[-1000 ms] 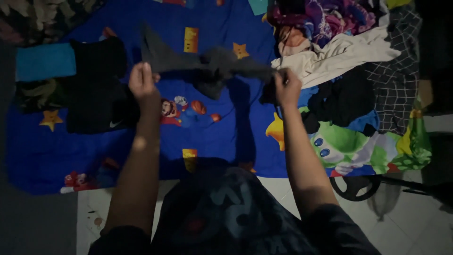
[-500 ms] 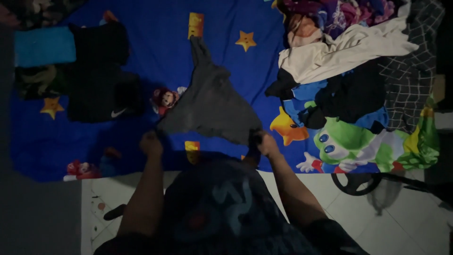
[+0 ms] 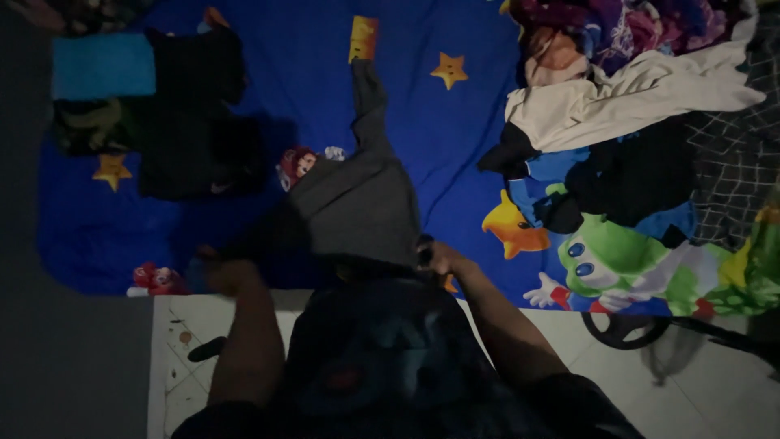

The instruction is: Folding various items of clothing on a bed.

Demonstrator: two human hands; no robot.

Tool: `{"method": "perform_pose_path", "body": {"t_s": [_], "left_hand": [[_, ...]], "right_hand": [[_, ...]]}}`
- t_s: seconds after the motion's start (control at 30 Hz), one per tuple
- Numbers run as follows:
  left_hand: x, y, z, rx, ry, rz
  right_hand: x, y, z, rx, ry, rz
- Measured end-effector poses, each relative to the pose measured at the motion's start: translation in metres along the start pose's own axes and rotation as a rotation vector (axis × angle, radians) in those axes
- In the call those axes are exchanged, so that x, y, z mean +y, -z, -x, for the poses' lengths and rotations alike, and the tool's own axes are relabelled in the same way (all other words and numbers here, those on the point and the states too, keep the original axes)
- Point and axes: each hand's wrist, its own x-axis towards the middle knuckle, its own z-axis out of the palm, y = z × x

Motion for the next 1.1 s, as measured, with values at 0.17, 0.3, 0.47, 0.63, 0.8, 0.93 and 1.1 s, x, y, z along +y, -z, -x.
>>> {"method": "perform_pose_path", "body": {"t_s": [0.17, 0.3, 0.47, 0.63, 0.8, 0.93, 1.1], "left_hand": [[-0.099, -0.032, -0.155, 0.626, -0.247, -0.067], [-0.116, -0.094, -0.217, -0.19, 0.28, 0.681], [-0.061, -0.162, -0.153, -0.213, -0.908, -0.078], [-0.022, -0.193, -0.121, -0.423, -0.891, -0.451], [-0.056, -0.226, -0.158, -0.534, -0.864, -0.552], [-0.094, -0.243, -0.196, -0.786, -0.853, -0.585], [-0.054, -0.183, -0.172, -0.806, -0.914, -0.409]], "right_hand": [[0.019, -0.003, -0.039, 0.008, -0.317, 0.546], [0.005, 0.03, -0.062, 0.139, -0.259, 0.501], [-0.019, 0.068, -0.118, 0.162, -0.192, 0.68], [-0.205, 0.046, -0.124, 0.158, -0.154, 0.547], [-0.244, 0.023, -0.171, 0.037, -0.062, 1.144], [-0.281, -0.012, -0.179, -0.048, -0.148, 1.225], [-0.279, -0.037, -0.187, -0.036, -0.13, 1.367]]}}
